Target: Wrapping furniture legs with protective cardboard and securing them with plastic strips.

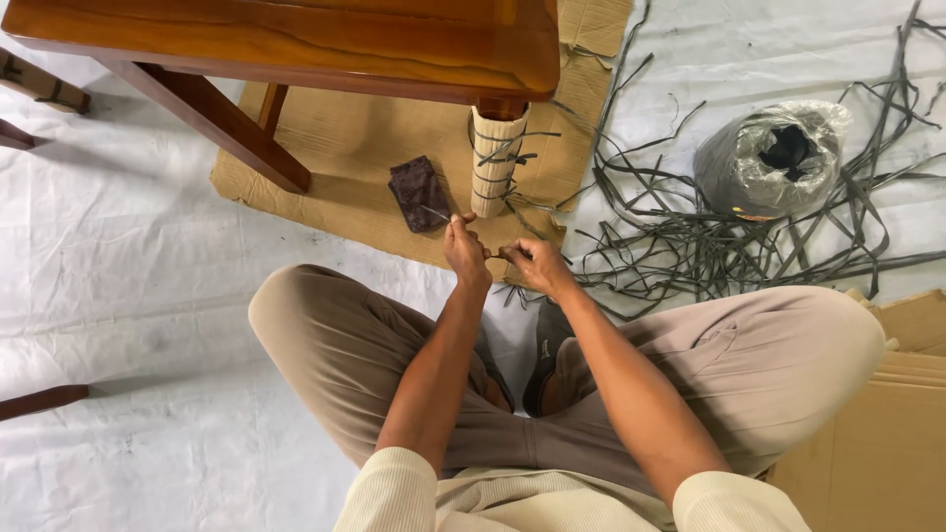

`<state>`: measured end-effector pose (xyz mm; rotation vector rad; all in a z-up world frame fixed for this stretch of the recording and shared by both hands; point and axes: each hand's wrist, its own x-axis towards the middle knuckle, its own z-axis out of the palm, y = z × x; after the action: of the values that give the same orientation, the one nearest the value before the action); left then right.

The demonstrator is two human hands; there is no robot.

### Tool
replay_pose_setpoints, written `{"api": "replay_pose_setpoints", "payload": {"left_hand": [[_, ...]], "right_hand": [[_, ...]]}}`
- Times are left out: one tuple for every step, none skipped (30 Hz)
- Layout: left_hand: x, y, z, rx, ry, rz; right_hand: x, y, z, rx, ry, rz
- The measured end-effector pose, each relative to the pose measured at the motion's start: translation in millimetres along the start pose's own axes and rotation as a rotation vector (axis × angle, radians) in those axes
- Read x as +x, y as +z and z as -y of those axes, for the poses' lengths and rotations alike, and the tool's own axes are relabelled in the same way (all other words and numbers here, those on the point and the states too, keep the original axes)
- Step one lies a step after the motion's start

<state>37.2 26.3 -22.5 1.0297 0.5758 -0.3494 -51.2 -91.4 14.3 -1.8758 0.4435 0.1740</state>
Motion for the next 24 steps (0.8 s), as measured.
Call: {"api": "replay_pose_setpoints", "payload": {"left_hand": [[0.9,0.4,0.0,-0.001,0.000,0.003],[1.4,0.0,0.0,0.008,-0.009,-0.005],[1.9,-0.6,0.0,0.017,-0.018,-0.013],[1.1,-0.6,-1.7,0.017,-0.018,-0.012],[0.3,-0.7,-3.4,0.034,-0.001,-0.018],[-0.1,-0.4,-5.5,0.050,0.017,-0.024],[0.5,-0.3,-6.3,0.048,0.017,-0.023],[0.9,-0.9,-7.0,0.069,0.031,-0.038],[1.3,-1.7,-7.8,0.090,0.044,-0.053],[3.0,-4.6,-4.3,0.087,0.046,-0.055],[4.6,-7.6,-0.9,0.100,0.090,-0.042],[7.0,-9.9,1.7,0.111,0.136,-0.028],[6.5,-12.8,2.9,0.108,0.139,-0.030],[6.9,-14.3,3.3,0.126,0.164,-0.023],[7.2,-15.8,3.8,0.144,0.188,-0.016],[14.4,-18.8,9.7,0.140,0.193,-0.019],[21.6,-21.9,15.8,0.147,0.318,-0.031],[27.8,-26.6,22.6,0.158,0.442,-0.040],[21.9,-23.7,15.5,0.157,0.446,-0.045],[16.0,-20.3,8.7,0.177,0.411,-0.125],[10.0,-17.2,1.8,0.197,0.375,-0.204],[2.9,-14.8,-4.0,0.192,0.380,-0.211],[-4.4,-12.9,-9.7,0.192,0.408,-0.225],[-11.8,-12.1,-15.4,0.191,0.436,-0.244]], "right_hand": [[0.8,-3.7,-0.3,-0.001,-0.001,-0.002],[1.2,-6.7,-0.7,-0.025,-0.033,-0.023],[1.6,-9.6,-1.1,-0.048,-0.066,-0.045],[1.2,-10.0,-1.1,-0.049,-0.066,-0.045],[0.7,-10.4,-1.1,-0.052,0.014,-0.074],[0.8,-10.9,-0.7,-0.056,0.092,-0.102],[1.1,-11.3,-5.3,-0.057,0.091,-0.103],[1.3,-11.4,-9.9,-0.114,0.092,-0.150],[1.3,-11.3,-14.6,-0.171,0.093,-0.197],[2.5,-10.0,-20.2,-0.173,0.091,-0.195],[3.4,-8.6,-25.6,-0.206,0.111,-0.242],[5.7,-7.6,-30.4,-0.239,0.128,-0.289],[4.6,-6.1,-33.2,-0.241,0.124,-0.288],[5.0,-5.4,-35.3,-0.252,0.104,-0.313],[5.2,-4.7,-37.3,-0.262,0.085,-0.339],[6.9,-3.7,-40.6,-0.263,0.079,-0.336],[8.6,-2.6,-44.2,-0.306,0.056,-0.351],[8.5,-0.4,-48.7,-0.348,0.035,-0.365],[7.0,1.6,-44.6,-0.347,0.032,-0.360],[5.6,3.0,-40.3,-0.334,0.058,-0.363],[4.0,4.6,-35.9,-0.321,0.085,-0.366],[6.4,7.7,-42.5,-0.323,0.078,-0.359],[8.7,11.1,-49.1,-0.335,0.047,-0.379],[11.0,15.2,-55.7,-0.348,0.015,-0.393]]}}
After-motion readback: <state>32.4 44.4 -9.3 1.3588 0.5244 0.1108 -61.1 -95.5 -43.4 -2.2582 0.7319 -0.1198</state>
